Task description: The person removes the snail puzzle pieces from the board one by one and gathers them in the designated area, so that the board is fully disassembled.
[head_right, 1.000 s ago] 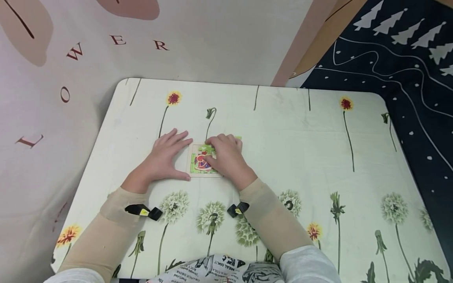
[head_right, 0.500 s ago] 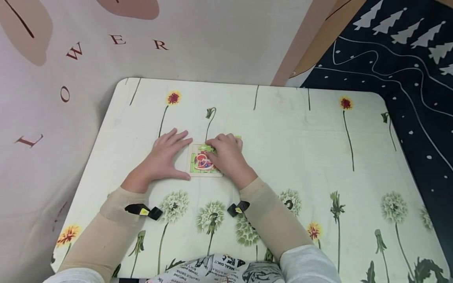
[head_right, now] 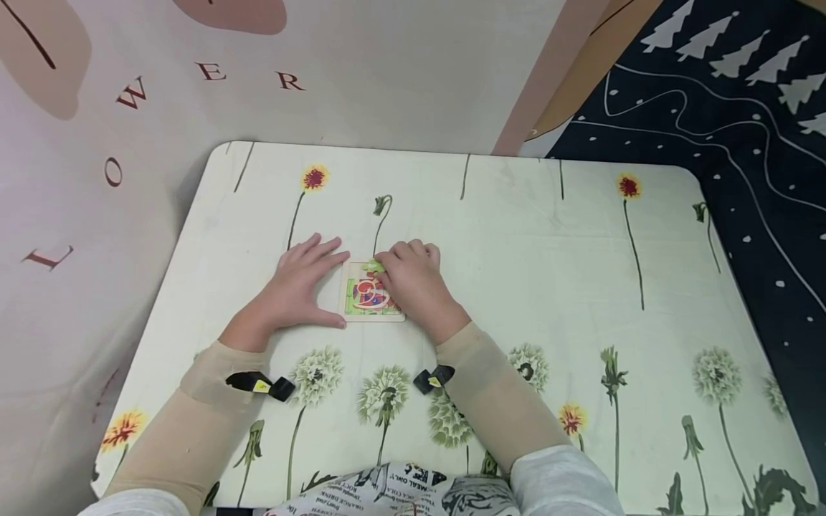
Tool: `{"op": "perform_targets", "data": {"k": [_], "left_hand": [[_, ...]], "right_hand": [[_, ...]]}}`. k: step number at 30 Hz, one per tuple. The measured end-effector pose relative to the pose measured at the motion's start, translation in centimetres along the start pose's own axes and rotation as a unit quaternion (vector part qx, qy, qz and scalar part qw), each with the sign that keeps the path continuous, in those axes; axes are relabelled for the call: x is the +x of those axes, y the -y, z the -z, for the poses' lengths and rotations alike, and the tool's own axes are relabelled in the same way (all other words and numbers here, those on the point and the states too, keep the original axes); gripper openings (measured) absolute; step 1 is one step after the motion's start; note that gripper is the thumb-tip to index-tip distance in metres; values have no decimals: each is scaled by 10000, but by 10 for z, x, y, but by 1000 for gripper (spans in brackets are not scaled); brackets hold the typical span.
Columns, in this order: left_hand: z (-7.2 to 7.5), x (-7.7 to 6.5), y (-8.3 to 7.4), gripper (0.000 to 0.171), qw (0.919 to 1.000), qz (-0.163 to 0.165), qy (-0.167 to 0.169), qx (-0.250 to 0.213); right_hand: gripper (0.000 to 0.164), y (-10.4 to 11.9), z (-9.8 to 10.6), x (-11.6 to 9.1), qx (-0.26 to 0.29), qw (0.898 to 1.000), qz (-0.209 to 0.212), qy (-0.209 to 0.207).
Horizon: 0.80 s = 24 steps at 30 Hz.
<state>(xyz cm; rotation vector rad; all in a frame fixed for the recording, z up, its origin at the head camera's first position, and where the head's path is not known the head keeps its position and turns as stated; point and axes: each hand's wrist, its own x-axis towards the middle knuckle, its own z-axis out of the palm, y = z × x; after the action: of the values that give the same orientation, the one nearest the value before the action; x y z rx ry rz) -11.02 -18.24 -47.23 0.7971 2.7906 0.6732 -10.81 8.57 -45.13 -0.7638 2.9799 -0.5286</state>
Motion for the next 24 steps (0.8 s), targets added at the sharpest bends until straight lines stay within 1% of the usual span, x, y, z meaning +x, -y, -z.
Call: {"op": "perform_targets", "data": {"k": [6, 13, 19, 24], "left_hand": [[1, 0, 1, 128, 10000, -29, -19, -75], [2, -1, 1, 129, 10000, -26, 14, -54], [3, -2, 0, 130, 10000, -4, 61, -57], [2, -1, -2, 130, 9999, 19, 58, -84]], "right_hand": [[36, -13, 9, -6, 498, 9988, 30, 26], [35, -45, 18, -27, 798, 9966, -61, -173], [35, -73, 28, -46, 829, 9952, -421, -291], [36, -94, 37, -54, 788, 9940, -709, -274]]}}
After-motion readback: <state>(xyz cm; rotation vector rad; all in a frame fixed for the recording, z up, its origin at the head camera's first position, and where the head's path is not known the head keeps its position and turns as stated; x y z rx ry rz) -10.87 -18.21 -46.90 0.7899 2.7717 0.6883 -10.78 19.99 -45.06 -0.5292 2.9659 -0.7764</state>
